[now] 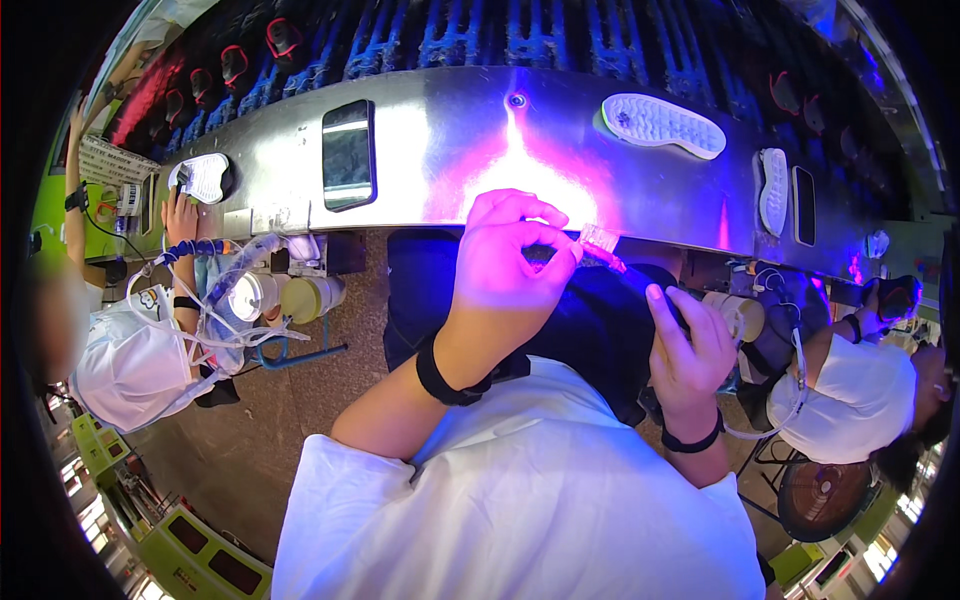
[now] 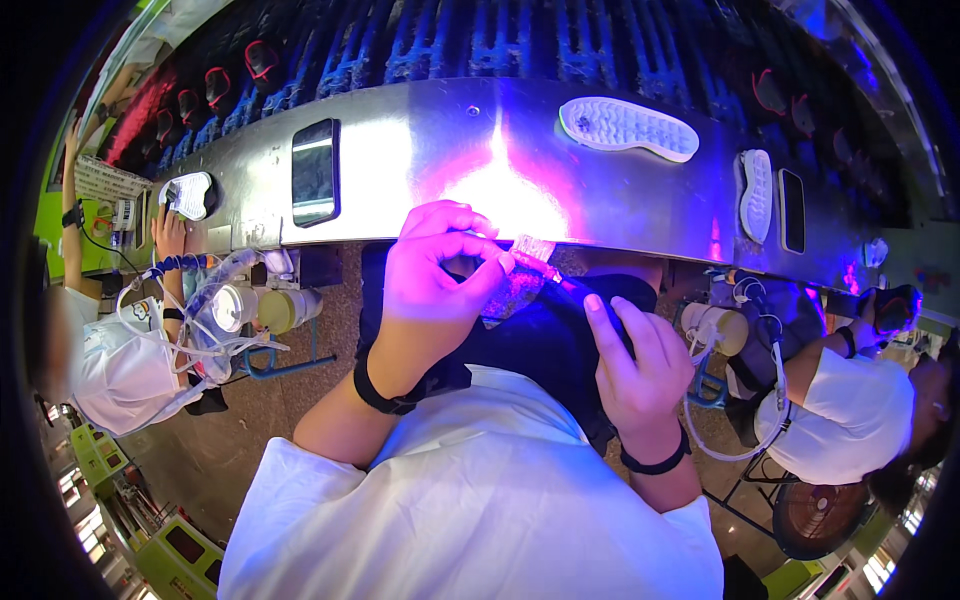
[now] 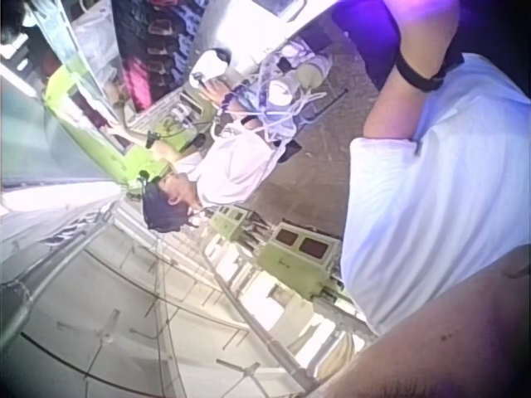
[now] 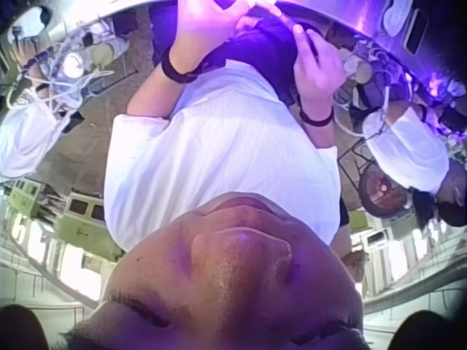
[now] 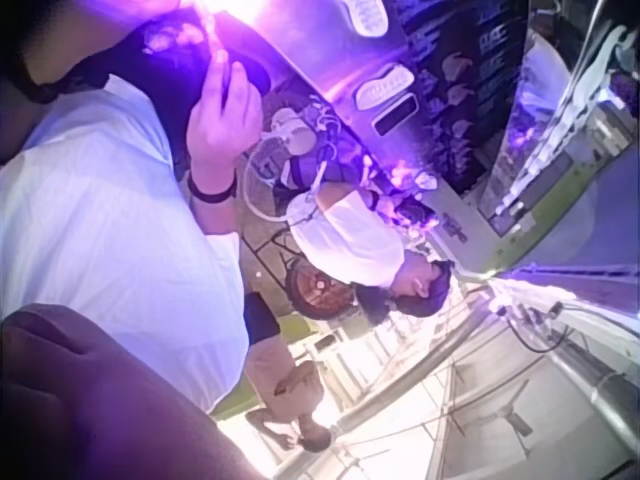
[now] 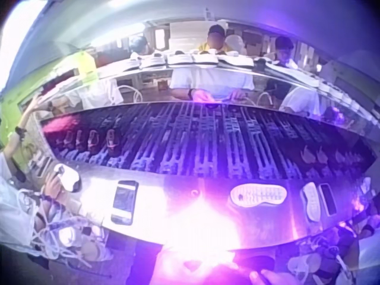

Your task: Applying adhesive to shoe components and assembling them on a factory production line.

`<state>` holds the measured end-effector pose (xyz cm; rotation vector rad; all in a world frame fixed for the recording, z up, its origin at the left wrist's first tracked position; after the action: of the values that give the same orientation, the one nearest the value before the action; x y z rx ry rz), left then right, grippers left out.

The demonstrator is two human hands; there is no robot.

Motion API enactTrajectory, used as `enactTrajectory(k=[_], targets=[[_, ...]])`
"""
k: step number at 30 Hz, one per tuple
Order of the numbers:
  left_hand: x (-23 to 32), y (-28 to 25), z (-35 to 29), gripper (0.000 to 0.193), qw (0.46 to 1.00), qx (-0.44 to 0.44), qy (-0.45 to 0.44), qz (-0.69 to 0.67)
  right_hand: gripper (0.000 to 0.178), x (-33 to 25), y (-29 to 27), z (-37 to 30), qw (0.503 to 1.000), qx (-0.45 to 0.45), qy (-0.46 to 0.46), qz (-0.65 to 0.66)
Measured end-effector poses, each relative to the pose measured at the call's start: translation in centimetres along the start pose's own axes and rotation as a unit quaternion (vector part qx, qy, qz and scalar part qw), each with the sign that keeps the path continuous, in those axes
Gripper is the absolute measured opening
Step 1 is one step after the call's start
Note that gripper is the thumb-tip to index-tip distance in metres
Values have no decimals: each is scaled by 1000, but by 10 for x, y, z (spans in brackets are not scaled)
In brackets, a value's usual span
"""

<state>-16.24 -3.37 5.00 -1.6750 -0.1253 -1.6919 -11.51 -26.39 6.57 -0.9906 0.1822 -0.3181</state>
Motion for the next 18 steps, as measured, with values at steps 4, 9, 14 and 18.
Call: enactTrajectory(k=[4, 9, 14, 18], targets=[[2, 1, 2, 8, 1000, -18, 14, 11, 54, 3, 2, -1, 1000, -1, 21, 8], [8, -1, 5, 10, 999, -19, 26, -28, 51, 8, 2, -3, 999, 16, 39, 16], [15, -11, 11, 6, 992, 34, 118, -18, 47, 10, -5, 1, 996, 61, 49, 33], [6, -5, 5, 5, 983, -10, -86, -162, 37, 7, -3, 3, 972, 55, 184, 132]])
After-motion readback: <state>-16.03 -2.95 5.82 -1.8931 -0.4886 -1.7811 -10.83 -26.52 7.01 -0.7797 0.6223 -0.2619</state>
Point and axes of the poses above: each hand's wrist, its own z-axis towards the middle knuckle, its own y-axis out of the palm, x = y × z, the point moved 1 cm from there along z, towards the middle knuckle, and after that the axes turned 14 degrees about -y, right-handed, at the moved point
